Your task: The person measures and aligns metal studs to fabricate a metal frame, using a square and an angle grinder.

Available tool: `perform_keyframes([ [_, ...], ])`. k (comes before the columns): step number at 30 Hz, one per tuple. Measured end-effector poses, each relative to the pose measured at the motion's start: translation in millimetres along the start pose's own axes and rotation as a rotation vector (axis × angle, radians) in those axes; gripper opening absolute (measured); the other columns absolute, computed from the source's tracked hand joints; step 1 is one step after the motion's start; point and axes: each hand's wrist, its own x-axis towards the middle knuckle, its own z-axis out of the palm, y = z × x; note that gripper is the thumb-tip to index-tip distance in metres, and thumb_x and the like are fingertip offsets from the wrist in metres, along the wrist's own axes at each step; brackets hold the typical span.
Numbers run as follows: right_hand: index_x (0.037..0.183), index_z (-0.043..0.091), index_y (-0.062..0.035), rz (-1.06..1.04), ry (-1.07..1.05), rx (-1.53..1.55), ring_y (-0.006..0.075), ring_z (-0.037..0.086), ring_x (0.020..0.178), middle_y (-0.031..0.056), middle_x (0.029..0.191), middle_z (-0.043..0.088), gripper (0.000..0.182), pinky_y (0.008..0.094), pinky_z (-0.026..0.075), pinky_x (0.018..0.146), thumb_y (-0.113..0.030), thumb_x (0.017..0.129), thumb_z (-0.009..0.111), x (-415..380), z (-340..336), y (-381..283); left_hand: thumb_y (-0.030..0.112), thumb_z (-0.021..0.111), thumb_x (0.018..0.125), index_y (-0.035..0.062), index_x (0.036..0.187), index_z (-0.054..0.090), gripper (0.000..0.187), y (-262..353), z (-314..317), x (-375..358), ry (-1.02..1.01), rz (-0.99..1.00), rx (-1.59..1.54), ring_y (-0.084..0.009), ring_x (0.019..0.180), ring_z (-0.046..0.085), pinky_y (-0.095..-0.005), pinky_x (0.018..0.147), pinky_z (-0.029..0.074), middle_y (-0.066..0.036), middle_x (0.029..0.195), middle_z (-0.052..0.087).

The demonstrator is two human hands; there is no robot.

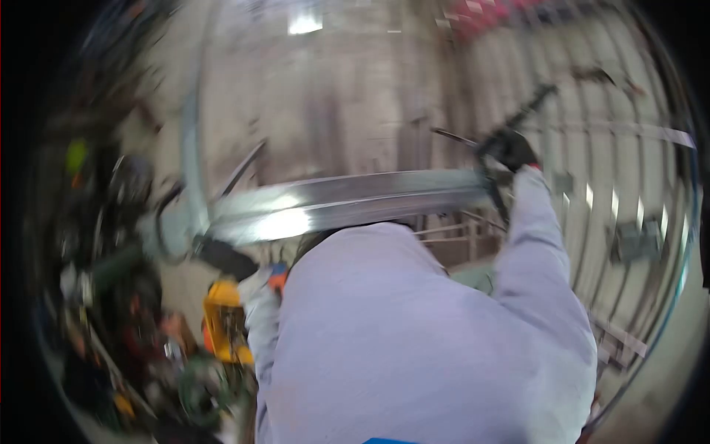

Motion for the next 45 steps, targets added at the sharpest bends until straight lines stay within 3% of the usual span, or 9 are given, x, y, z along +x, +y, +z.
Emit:
perform_keyframes([
  [9,0.150,0.061,-0.0021,0.217,0.040,0.575,0.0182,0.071,0.106,0.0078,0.125,0.073,0.044,0.0325,0.060,0.091,-0.009,0.107,0.066,116.5,-19.5,-26.4,0.019,0.064,0.106,0.0127,0.148,0.050,0.045,40.1,21.0,-20.8,-0.044,-0.260,-0.477,-0.0050,0.063,0.044,-0.0223,0.054,0.037,0.001,0.090,0.057],
  [11,0.150,0.061,-0.0030,0.127,0.068,0.487,0.0198,0.071,0.106,0.0083,0.124,0.073,0.046,0.0325,0.059,0.092,-0.006,0.105,0.066,134.7,-54.8,-116.1,0.016,0.065,0.105,0.0134,0.148,0.049,0.046,47.1,9.2,-24.3,-0.037,-0.246,-0.549,-0.0034,0.060,0.042,-0.0206,0.052,0.034,0.002,0.089,0.055],
  [13,0.149,0.062,-0.0034,0.158,0.020,0.960,0.0234,0.072,0.110,0.0125,0.124,0.074,0.047,0.0336,0.057,0.098,-0.006,0.102,0.066,174.3,-43.0,-174.9,0.016,0.064,0.107,0.0140,0.145,0.050,0.041,52.7,10.4,-26.9,-0.024,-0.276,-0.563,-0.0021,0.068,0.043,-0.0195,0.056,0.034,0.004,0.088,0.055],
  [17,0.147,0.061,-0.0012,-0.592,0.178,0.107,0.0289,0.068,0.127,0.0187,0.138,0.070,0.056,0.0379,0.053,0.111,-0.002,0.092,0.070,241.9,3.5,-297.3,0.012,0.064,0.104,0.0106,0.145,0.052,0.043,52.2,9.1,-26.5,-0.018,-0.277,-0.553,-0.0036,0.064,0.044,-0.0210,0.054,0.038,0.001,0.090,0.055],
  [25,0.134,0.070,-0.0015,-0.917,0.065,0.267,0.0432,0.071,0.113,0.0248,0.122,0.073,0.037,0.0448,0.058,0.097,-0.016,0.099,0.071,300.1,110.2,-467.9,0.013,0.061,0.105,0.0116,0.146,0.053,0.042,63.5,9.4,-29.6,0.009,-0.291,-0.490,-0.0034,0.064,0.048,-0.0204,0.053,0.038,0.000,0.090,0.061],
  [30,0.128,0.072,-0.0004,-0.508,-0.381,0.654,0.0264,0.076,0.091,0.0163,0.108,0.077,0.032,0.0395,0.063,0.079,-0.019,0.102,0.073,290.2,145.1,-513.2,0.012,0.065,0.102,0.0102,0.144,0.053,0.044,48.1,14.1,-25.1,0.052,-0.224,-0.500,-0.0039,0.066,0.051,-0.0211,0.056,0.043,-0.001,0.099,0.063],
  [32,0.121,0.074,0.0000,0.253,-0.707,1.401,0.0183,0.073,0.082,0.0103,0.100,0.077,0.031,0.0344,0.060,0.069,-0.025,0.104,0.072,291.5,160.9,-526.5,0.011,0.065,0.102,0.0093,0.144,0.054,0.044,55.6,12.8,-25.8,0.051,-0.279,-0.475,-0.0042,0.068,0.052,-0.0215,0.057,0.044,-0.002,0.108,0.064],
  [44,0.118,0.077,-0.0005,0.211,-0.605,1.336,0.0160,0.071,0.077,0.0074,0.100,0.079,0.028,0.0310,0.059,0.068,-0.024,0.107,0.067,272.4,194.4,-547.5,0.019,0.062,0.100,0.0043,0.145,0.053,0.048,43.2,14.0,-26.3,0.060,-0.279,-0.458,-0.0071,0.078,0.057,-0.0228,0.064,0.049,-0.007,0.122,0.064],
  [45,0.119,0.077,-0.0014,-0.246,-0.503,0.885,0.0150,0.072,0.077,0.0077,0.100,0.080,0.025,0.0305,0.060,0.068,-0.019,0.109,0.063,271.6,196.5,-540.5,0.019,0.063,0.100,0.0043,0.145,0.053,0.049,39.7,13.7,-25.3,0.061,-0.290,-0.448,-0.0077,0.084,0.059,-0.0227,0.067,0.050,-0.007,0.124,0.063],
])
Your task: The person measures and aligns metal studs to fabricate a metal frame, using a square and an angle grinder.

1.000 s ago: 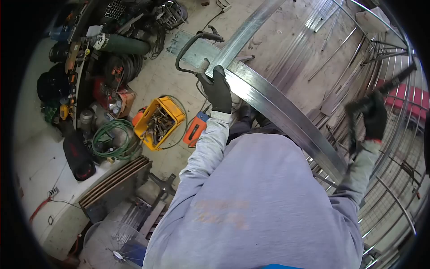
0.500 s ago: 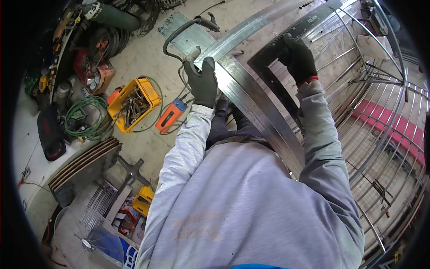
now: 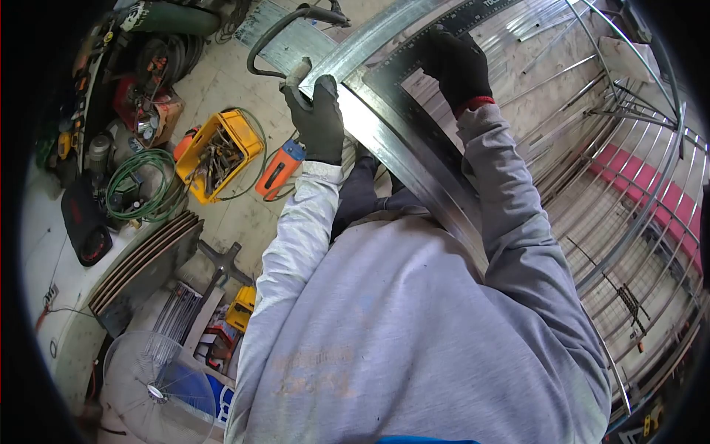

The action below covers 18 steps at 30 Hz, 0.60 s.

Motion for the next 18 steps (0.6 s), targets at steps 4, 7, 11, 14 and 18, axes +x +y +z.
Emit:
perform_keyframes([
  [4,0.121,0.076,-0.0019,0.100,0.062,0.209,0.0136,0.073,0.076,0.0060,0.096,0.079,0.025,0.0293,0.062,0.070,-0.017,0.109,0.061,-6.2,12.9,-4.8,0.019,0.063,0.100,0.0052,0.146,0.052,0.049,-2.9,2.2,2.7,0.021,0.055,-0.014,-0.0076,0.085,0.059,-0.0219,0.066,0.050,-0.006,0.125,0.063],
  [7,0.122,0.076,-0.0027,-0.257,0.054,-0.514,0.0148,0.074,0.075,0.0072,0.093,0.078,0.026,0.0308,0.062,0.070,-0.018,0.110,0.059,-10.4,13.4,-4.2,0.017,0.065,0.100,0.0057,0.145,0.053,0.048,-4.7,0.1,2.3,0.025,0.031,-0.018,-0.0075,0.086,0.060,-0.0217,0.065,0.050,-0.006,0.127,0.063],
  [11,0.120,0.077,-0.0042,0.065,0.059,0.120,0.0168,0.075,0.075,0.0088,0.091,0.078,0.027,0.0321,0.063,0.070,-0.019,0.110,0.057,-6.6,27.0,-5.8,0.013,0.065,0.101,0.0078,0.144,0.052,0.046,7.8,4.2,-4.3,0.009,-0.020,-0.050,-0.0058,0.074,0.057,-0.0211,0.058,0.046,-0.005,0.110,0.067],
  [14,0.118,0.077,-0.0042,-0.053,0.008,-0.288,0.0169,0.075,0.074,0.0084,0.088,0.076,0.028,0.0319,0.062,0.069,-0.021,0.111,0.056,-11.1,27.9,-13.4,0.012,0.065,0.101,0.0078,0.144,0.052,0.046,7.8,4.5,-3.0,0.018,-0.009,-0.068,-0.0055,0.070,0.055,-0.0211,0.057,0.045,-0.004,0.106,0.067],
  [18,0.114,0.078,-0.0035,-0.216,0.039,-0.251,0.0155,0.073,0.072,0.0074,0.086,0.075,0.029,0.0313,0.061,0.067,-0.024,0.111,0.057,-5.5,31.3,-0.9,0.011,0.065,0.101,0.0074,0.144,0.052,0.045,-0.2,4.0,1.5,0.008,0.028,-0.079,-0.0062,0.073,0.056,-0.0213,0.058,0.046,-0.006,0.122,0.065],
])
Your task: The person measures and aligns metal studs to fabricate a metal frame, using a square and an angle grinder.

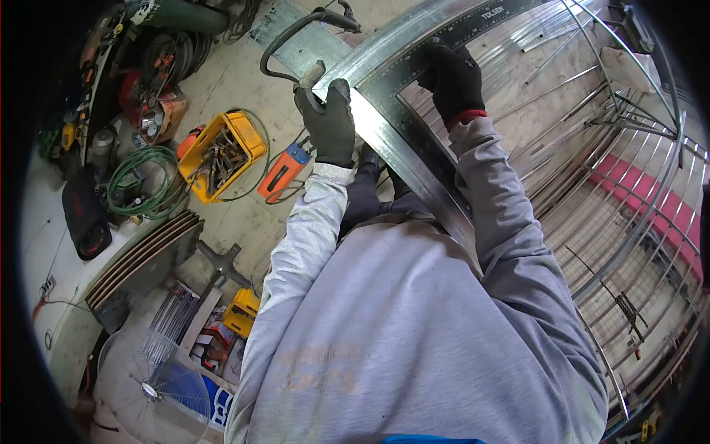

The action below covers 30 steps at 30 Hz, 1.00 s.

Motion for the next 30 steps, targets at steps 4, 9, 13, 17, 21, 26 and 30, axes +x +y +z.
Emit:
perform_keyframes([
  [4,0.113,0.077,-0.0040,-0.076,0.036,-0.071,0.0163,0.074,0.072,0.0073,0.085,0.076,0.028,0.0318,0.062,0.067,-0.023,0.111,0.057,-1.0,0.6,3.2,0.010,0.064,0.101,0.0068,0.144,0.053,0.044,1.1,3.2,-0.2,0.022,0.042,0.026,-0.0068,0.075,0.057,-0.0228,0.062,0.048,-0.006,0.129,0.063],
  [9,0.118,0.076,-0.0059,0.304,0.107,0.519,0.0173,0.073,0.068,0.0070,0.086,0.076,0.024,0.0334,0.062,0.063,-0.018,0.109,0.057,4.7,6.3,-14.3,0.013,0.063,0.100,0.0074,0.144,0.055,0.044,1.8,-0.7,-1.5,-0.006,-0.003,0.052,-0.0091,0.080,0.059,-0.0239,0.065,0.049,-0.007,0.115,0.066],
  [13,0.117,0.069,-0.0027,0.353,0.195,0.741,0.0201,0.065,0.057,0.0060,0.084,0.070,0.019,0.0350,0.054,0.047,-0.015,0.102,0.068,10.3,13.5,-13.9,0.009,0.061,0.105,0.0070,0.145,0.054,0.041,-8.0,-3.6,2.4,0.000,0.033,0.018,-0.0058,0.074,0.050,-0.0211,0.062,0.040,0.000,0.096,0.059],
  [17,0.111,0.071,-0.0038,0.516,0.267,0.975,0.0198,0.064,0.056,0.0060,0.082,0.067,0.017,0.0351,0.052,0.045,-0.018,0.102,0.069,7.6,10.4,-30.9,0.007,0.060,0.107,0.0061,0.147,0.054,0.041,-1.2,-1.3,-2.2,-0.010,0.013,-0.009,-0.0043,0.072,0.049,-0.0202,0.061,0.038,0.002,0.089,0.058],
  [21,0.105,0.071,-0.0042,0.554,0.293,0.889,0.0187,0.060,0.053,0.0047,0.078,0.062,0.017,0.0360,0.051,0.045,-0.020,0.098,0.072,6.4,10.6,-32.5,0.013,0.061,0.108,0.0082,0.146,0.055,0.039,-3.2,0.8,-0.9,0.001,-0.010,-0.058,-0.0030,0.074,0.045,-0.0201,0.062,0.036,0.003,0.091,0.054],
  [26,0.105,0.071,-0.0048,0.557,0.310,0.860,0.0160,0.059,0.056,0.0026,0.078,0.061,0.014,0.0342,0.051,0.045,-0.017,0.098,0.069,6.9,13.7,-33.7,0.013,0.059,0.109,0.0054,0.146,0.054,0.038,-2.2,-2.0,-1.9,-0.032,0.013,-0.033,-0.0051,0.081,0.046,-0.0215,0.072,0.042,-0.001,0.116,0.059],
  [30,0.104,0.071,-0.0061,0.570,0.331,0.877,0.0163,0.059,0.057,0.0023,0.078,0.061,0.012,0.0326,0.052,0.044,-0.016,0.097,0.069,9.0,19.1,-28.4,0.008,0.054,0.110,0.0032,0.148,0.051,0.039,-4.5,0.5,0.8,-0.030,0.024,-0.095,-0.0062,0.090,0.052,-0.0229,0.083,0.047,-0.007,0.143,0.059],
])
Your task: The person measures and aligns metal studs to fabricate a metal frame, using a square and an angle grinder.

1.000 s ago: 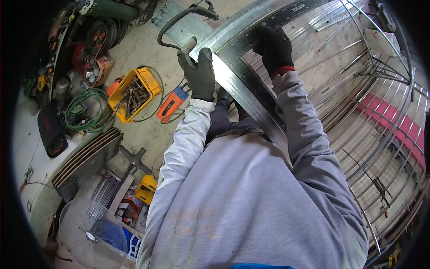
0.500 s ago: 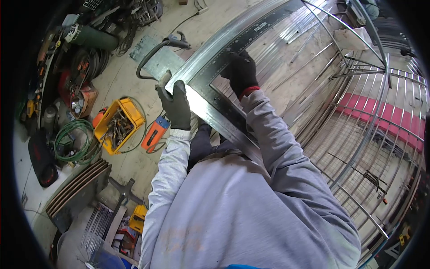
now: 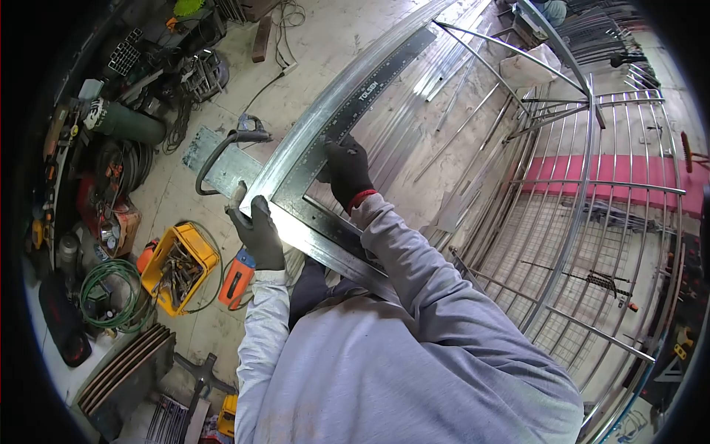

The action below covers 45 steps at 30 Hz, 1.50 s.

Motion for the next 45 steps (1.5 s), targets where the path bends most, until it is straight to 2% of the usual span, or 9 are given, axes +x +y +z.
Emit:
perform_keyframes([
  [15,0.106,0.073,-0.0030,0.025,0.023,-0.002,0.0159,0.062,0.060,0.0027,0.081,0.066,0.014,0.0330,0.051,0.050,-0.014,0.100,0.069,-5.8,4.0,-11.5,0.012,0.062,0.107,0.0071,0.149,0.051,0.044,-8.3,-0.7,4.7,0.051,0.049,-0.024,-0.0032,0.072,0.050,-0.0192,0.058,0.037,0.004,0.092,0.060],
  [20,0.114,0.075,-0.0050,-0.183,-0.147,-0.258,0.0168,0.068,0.067,0.0055,0.097,0.070,0.018,0.0335,0.056,0.055,-0.013,0.103,0.064,17.2,-18.3,17.1,0.011,0.066,0.103,0.0054,0.144,0.054,0.043,-17.8,-19.5,6.9,0.021,0.042,0.214,-0.0115,0.097,0.061,-0.0260,0.080,0.053,-0.007,0.141,0.057],
  [27,0.113,0.076,-0.0068,0.009,-0.121,-0.259,0.0196,0.072,0.071,0.0100,0.094,0.071,0.018,0.0327,0.060,0.062,-0.018,0.106,0.064,-2.3,-9.1,-9.3,0.008,0.068,0.101,0.0081,0.142,0.056,0.043,-0.2,-3.7,0.2,0.013,-0.010,0.075,-0.0063,0.070,0.056,-0.0241,0.060,0.047,-0.005,0.130,0.062],
  [33,0.099,0.072,-0.0026,-0.662,-0.310,-0.956,0.0165,0.069,0.062,0.0062,0.082,0.072,0.015,0.0308,0.055,0.056,-0.017,0.103,0.067,-3.5,-20.8,-9.8,0.010,0.065,0.103,0.0068,0.144,0.055,0.042,-2.2,-4.7,0.5,0.014,0.034,0.116,-0.0055,0.070,0.054,-0.0234,0.059,0.046,-0.004,0.123,0.064],
  [39,0.108,0.073,-0.0035,-0.115,-0.189,-0.258,0.0190,0.073,0.067,0.0068,0.089,0.075,0.016,0.0331,0.058,0.060,-0.010,0.094,0.072,-6.9,-11.6,-9.9,0.011,0.067,0.102,0.0077,0.143,0.056,0.042,7.7,0.0,-2.7,0.035,0.058,0.333,-0.0101,0.082,0.059,-0.0273,0.071,0.051,-0.005,0.124,0.062],
  [40,0.110,0.073,-0.0047,-0.808,-0.278,-0.936,0.0200,0.071,0.065,0.0068,0.087,0.074,0.018,0.0342,0.058,0.058,-0.015,0.095,0.074,10.2,-28.1,7.6,0.013,0.067,0.102,0.0091,0.143,0.056,0.043,-10.8,-6.7,0.6,0.098,0.020,0.223,-0.0113,0.090,0.060,-0.0283,0.075,0.053,-0.004,0.128,0.062],
  [41,0.109,0.073,-0.0051,-0.742,-0.260,-0.898,0.0193,0.068,0.061,0.0060,0.085,0.072,0.017,0.0337,0.055,0.054,-0.015,0.096,0.073,7.7,-27.4,7.4,0.015,0.068,0.103,0.0071,0.146,0.055,0.045,-13.0,-8.7,2.3,0.084,0.034,0.220,-0.0095,0.085,0.057,-0.0270,0.070,0.048,-0.002,0.116,0.061],
  [43,0.108,0.073,-0.0059,-0.119,-0.135,-0.144,0.0181,0.063,0.054,0.0045,0.080,0.068,0.014,0.0328,0.050,0.047,-0.016,0.098,0.071,-1.9,-7.6,-2.3,0.020,0.069,0.105,0.0033,0.151,0.052,0.052,-16.4,-12.0,5.1,0.056,0.064,0.213,-0.0061,0.074,0.049,-0.0244,0.061,0.039,0.003,0.093,0.058],
  [45,0.105,0.073,-0.0068,0.019,-0.026,0.033,0.0162,0.059,0.051,0.0029,0.077,0.064,0.011,0.0319,0.048,0.043,-0.015,0.100,0.069,-6.2,1.2,-8.6,0.012,0.063,0.107,0.0060,0.148,0.055,0.042,0.5,0.6,-1.8,0.023,0.014,0.034,-0.0050,0.073,0.045,-0.0217,0.063,0.036,0.005,0.088,0.053],
])
